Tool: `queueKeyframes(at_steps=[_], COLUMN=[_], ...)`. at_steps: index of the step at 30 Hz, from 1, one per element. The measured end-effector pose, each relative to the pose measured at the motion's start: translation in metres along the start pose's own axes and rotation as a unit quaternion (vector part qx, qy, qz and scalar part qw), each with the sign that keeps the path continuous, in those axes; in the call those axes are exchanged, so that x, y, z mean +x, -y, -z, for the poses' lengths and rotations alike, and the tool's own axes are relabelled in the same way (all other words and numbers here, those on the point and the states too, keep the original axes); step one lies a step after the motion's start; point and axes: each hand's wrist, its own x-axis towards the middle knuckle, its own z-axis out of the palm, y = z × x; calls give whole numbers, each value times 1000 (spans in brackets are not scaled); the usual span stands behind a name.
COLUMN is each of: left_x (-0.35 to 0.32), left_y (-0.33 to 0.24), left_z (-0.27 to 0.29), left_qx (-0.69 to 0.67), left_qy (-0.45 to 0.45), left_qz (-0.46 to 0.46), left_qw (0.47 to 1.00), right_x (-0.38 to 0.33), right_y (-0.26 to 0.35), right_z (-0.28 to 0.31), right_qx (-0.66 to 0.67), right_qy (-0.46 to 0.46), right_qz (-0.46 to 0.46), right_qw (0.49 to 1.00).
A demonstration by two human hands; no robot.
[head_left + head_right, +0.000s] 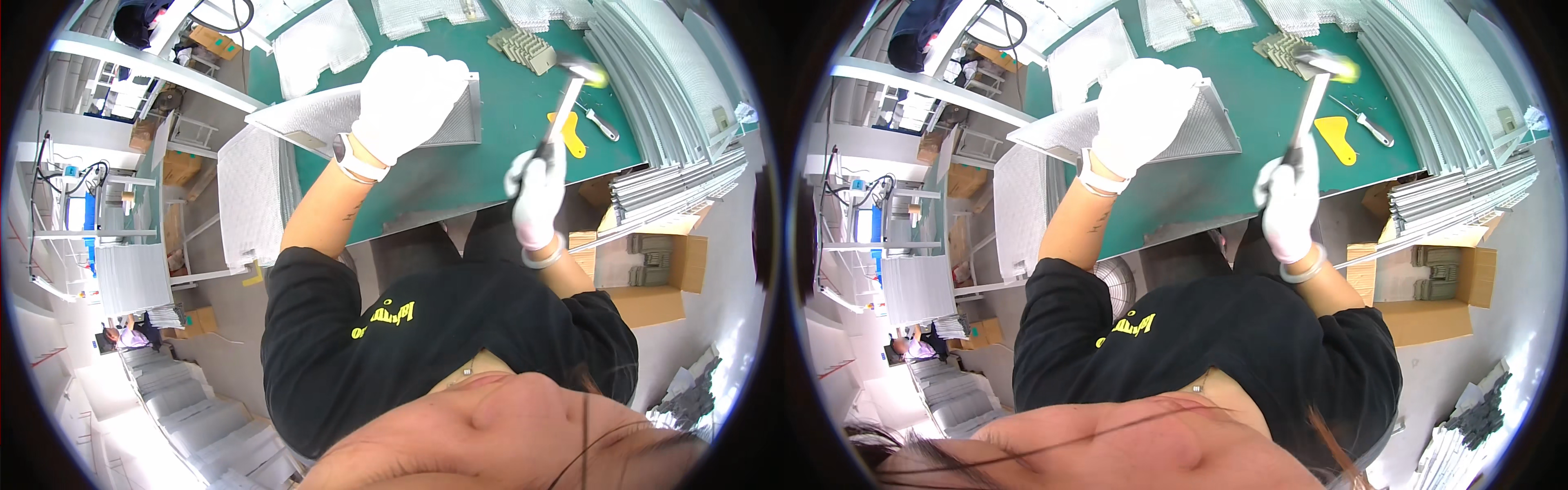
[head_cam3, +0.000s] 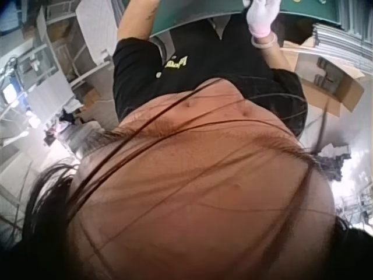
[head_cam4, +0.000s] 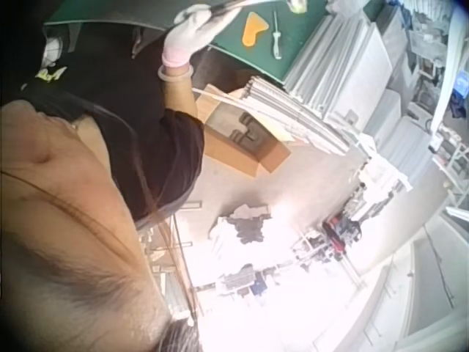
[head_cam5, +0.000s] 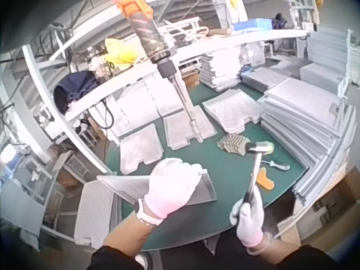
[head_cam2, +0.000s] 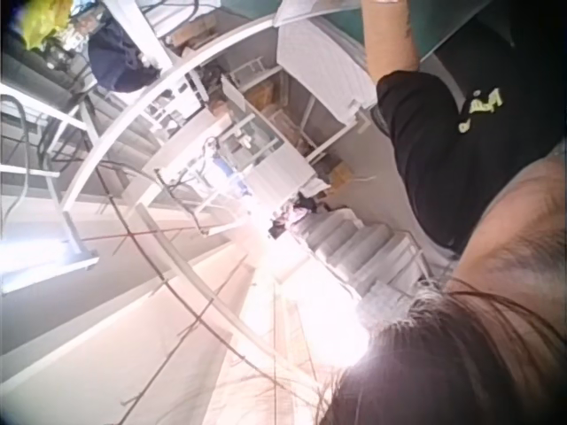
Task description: The person assembles white mesh panels by placing them on a green workbench, inserting small grey plastic blocks into the mesh, and securing them with metal rods. They use a yellow plastic scraper to press the mesh and a power drill to fasten the components together. The process is repeated for multiple panels throughout the video.
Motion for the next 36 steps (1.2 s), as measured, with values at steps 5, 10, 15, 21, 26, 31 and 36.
queueKeyframes(at_steps=[5,10,15,21,26,31,36], left_x=[0,3,5,8,8,4,0], left_y=[-20,-39,-41,-40,-39,-43,-52], left_z=[-17,-38,-43,-41,-44,-43,-36], left_qx=[-28,-5,-17,-11,-21,-28,-29], left_qy=[-141,-190,-211,-228,-222,-210,-203], left_qz=[82,194,214,196,210,219,218], left_qw=[986,963,953,954,952,952,954], right_x=[48,87,97,95,78,83,118], right_y=[64,167,202,209,172,71,14], right_z=[59,80,65,36,58,103,66], right_qx=[-179,-459,-554,-564,-601,-603,-659], right_qy=[42,190,246,271,299,279,265], right_qz=[9,212,320,185,253,72,151], right_qw=[983,842,728,758,697,744,688])
